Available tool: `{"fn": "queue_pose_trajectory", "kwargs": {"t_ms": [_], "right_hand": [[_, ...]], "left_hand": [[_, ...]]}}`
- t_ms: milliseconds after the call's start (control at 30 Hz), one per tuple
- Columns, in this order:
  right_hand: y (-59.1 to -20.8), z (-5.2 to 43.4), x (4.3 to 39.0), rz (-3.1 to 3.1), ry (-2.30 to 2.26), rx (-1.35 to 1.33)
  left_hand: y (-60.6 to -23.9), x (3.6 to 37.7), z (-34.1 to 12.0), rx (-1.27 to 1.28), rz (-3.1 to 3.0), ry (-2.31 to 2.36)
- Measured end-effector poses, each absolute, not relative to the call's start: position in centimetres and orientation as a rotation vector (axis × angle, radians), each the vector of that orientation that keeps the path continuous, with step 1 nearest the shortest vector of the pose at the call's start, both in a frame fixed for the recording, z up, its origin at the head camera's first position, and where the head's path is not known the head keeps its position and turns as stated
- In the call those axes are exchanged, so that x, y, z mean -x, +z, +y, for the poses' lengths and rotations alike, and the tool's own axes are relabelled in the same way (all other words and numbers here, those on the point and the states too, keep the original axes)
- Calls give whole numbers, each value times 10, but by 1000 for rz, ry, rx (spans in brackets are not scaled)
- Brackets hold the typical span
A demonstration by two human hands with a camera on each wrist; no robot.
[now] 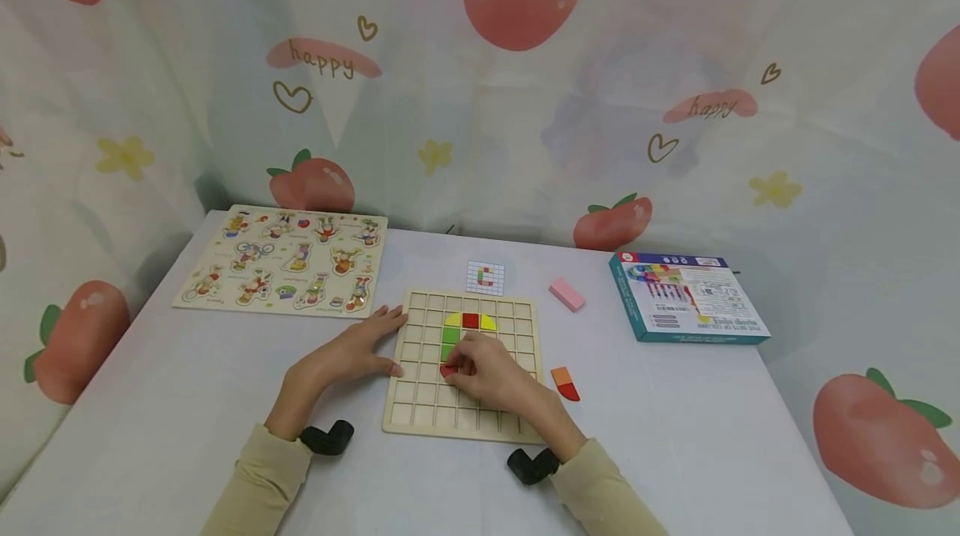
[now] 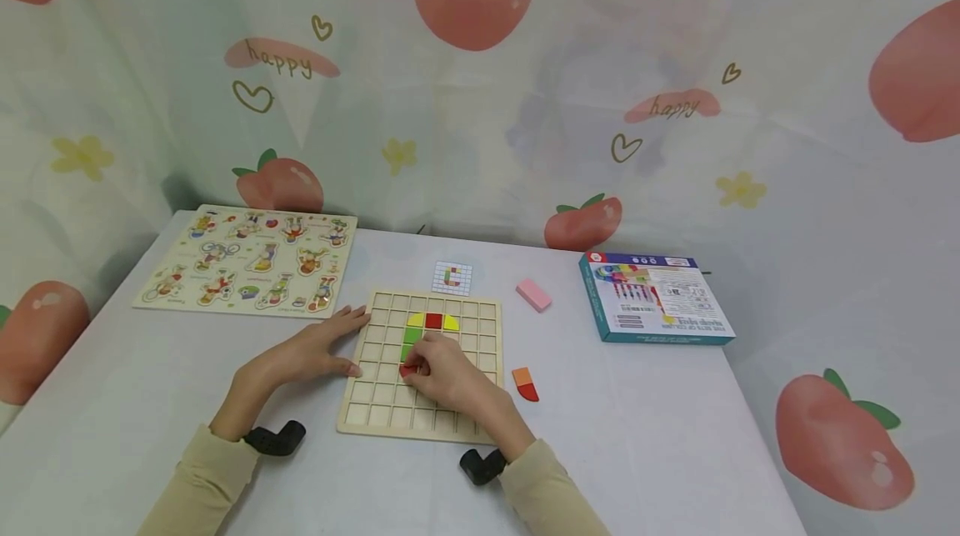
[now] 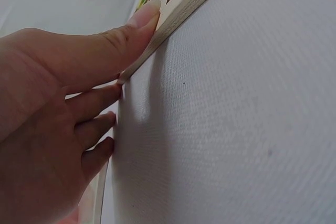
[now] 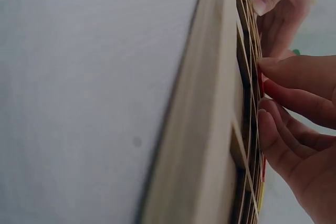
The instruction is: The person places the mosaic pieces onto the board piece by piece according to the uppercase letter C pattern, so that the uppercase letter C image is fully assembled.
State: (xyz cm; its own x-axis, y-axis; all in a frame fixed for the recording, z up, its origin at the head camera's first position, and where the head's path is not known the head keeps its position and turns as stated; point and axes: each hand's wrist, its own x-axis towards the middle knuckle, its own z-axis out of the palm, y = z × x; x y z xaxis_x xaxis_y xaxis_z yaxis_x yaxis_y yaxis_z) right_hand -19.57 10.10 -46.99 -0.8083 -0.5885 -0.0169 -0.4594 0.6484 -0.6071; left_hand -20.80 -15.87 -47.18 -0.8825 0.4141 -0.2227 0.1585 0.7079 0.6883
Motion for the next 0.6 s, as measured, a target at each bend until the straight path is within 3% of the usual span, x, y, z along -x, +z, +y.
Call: {"fn": "queue_pose_trajectory", "kwargs": {"t_ms": [600], "right_hand": [[-458,116,193,2598,-983,688]], "left_hand": [[-474,208,-156,-408,2558,956]]}}
